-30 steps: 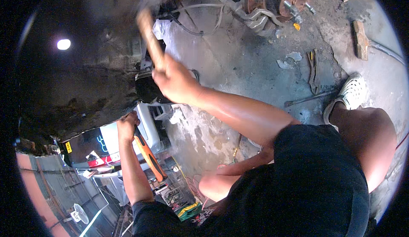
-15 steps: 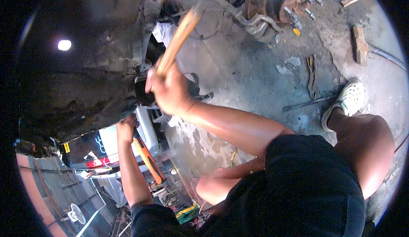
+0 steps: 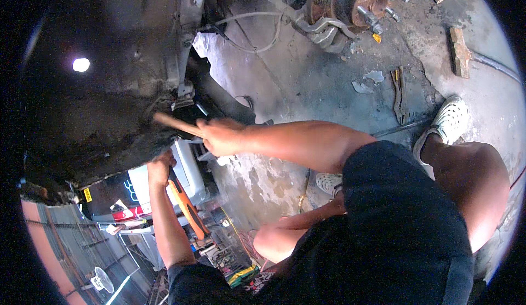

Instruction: The person uses a hammer and a chisel to repeatedly strike and pry at the damaged front fender and wheel well area of a car. They adjust their grip and position multiple times while working on the same section of the vehicle's body.

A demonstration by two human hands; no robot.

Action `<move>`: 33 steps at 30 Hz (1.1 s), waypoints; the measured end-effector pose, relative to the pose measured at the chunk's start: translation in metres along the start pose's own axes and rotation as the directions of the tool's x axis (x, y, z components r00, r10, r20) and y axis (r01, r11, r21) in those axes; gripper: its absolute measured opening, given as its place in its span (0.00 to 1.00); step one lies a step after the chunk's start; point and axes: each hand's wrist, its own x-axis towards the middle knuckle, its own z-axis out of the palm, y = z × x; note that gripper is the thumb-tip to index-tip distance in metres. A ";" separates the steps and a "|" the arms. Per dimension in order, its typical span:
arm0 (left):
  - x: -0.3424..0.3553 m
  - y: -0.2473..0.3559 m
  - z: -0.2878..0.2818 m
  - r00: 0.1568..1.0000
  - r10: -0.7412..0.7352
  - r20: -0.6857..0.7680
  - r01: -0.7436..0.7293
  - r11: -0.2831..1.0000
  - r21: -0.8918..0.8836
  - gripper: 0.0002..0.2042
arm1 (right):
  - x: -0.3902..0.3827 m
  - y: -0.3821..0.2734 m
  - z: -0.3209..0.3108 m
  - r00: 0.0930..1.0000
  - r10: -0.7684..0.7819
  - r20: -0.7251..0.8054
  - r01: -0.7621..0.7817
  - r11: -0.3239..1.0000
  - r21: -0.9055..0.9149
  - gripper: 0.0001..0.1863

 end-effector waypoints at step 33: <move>0.010 0.003 0.001 0.999 -0.049 -0.001 0.048 0.993 0.111 0.03 | 0.010 0.027 0.036 0.966 -0.051 -0.255 0.098 0.979 0.176 0.14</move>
